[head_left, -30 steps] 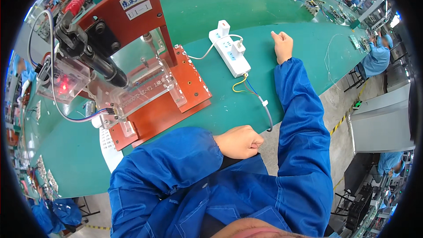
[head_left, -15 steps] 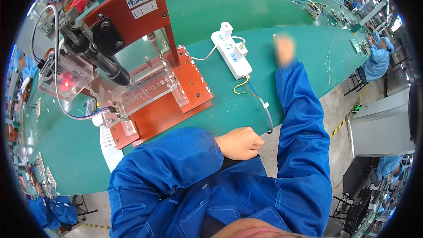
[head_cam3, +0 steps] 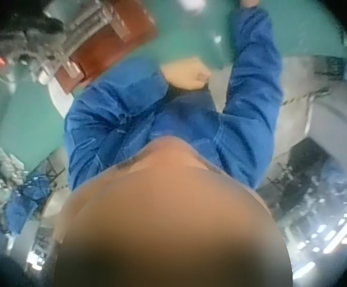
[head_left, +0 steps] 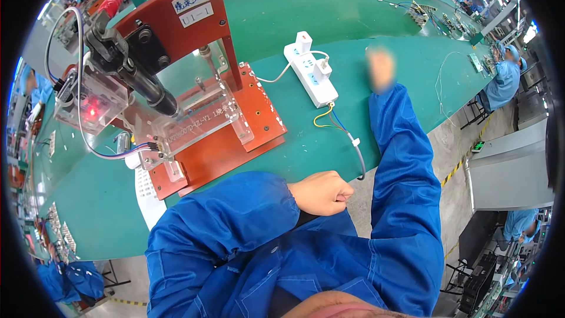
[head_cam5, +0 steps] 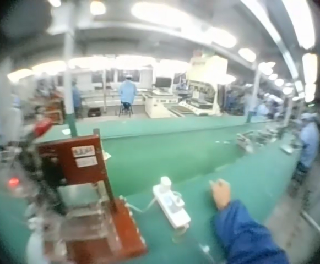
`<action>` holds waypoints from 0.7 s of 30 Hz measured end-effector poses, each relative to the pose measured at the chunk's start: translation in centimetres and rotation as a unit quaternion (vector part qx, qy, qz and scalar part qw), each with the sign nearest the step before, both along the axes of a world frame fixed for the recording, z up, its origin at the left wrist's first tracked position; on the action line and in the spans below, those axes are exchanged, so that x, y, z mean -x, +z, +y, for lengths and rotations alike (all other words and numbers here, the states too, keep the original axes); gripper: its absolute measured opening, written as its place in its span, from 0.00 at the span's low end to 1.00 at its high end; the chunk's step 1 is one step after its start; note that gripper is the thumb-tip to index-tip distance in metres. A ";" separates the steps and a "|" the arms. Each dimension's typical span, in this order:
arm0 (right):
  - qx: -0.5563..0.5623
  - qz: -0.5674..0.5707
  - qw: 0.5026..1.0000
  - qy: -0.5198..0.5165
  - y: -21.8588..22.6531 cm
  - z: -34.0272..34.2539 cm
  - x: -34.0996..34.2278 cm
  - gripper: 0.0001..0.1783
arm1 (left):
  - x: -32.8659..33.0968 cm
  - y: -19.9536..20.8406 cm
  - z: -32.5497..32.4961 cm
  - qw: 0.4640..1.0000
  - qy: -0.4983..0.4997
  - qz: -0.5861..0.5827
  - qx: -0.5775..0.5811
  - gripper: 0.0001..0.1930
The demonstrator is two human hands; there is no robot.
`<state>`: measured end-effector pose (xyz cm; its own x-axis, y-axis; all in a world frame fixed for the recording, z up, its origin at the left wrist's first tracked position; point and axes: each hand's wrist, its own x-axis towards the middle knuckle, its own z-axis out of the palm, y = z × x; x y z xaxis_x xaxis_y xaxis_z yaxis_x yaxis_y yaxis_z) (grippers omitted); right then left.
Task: Manually assemble and test printed circuit boards using a specialized fixture and hand tools.
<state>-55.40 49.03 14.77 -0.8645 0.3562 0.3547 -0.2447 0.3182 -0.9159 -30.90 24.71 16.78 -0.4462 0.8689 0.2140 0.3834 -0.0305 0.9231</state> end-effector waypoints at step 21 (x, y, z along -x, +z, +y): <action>0.001 0.000 1.000 0.004 -0.2 0.3 0.2 0.27 | 0.0 0.9 -0.1 1.000 0.003 0.013 0.022 0.19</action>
<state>-55.57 49.34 14.53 -0.8671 0.3503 0.3540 -0.2476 0.3136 -0.9167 -30.89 24.63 17.64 -0.4456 0.8753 0.1879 0.4081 0.0117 0.9129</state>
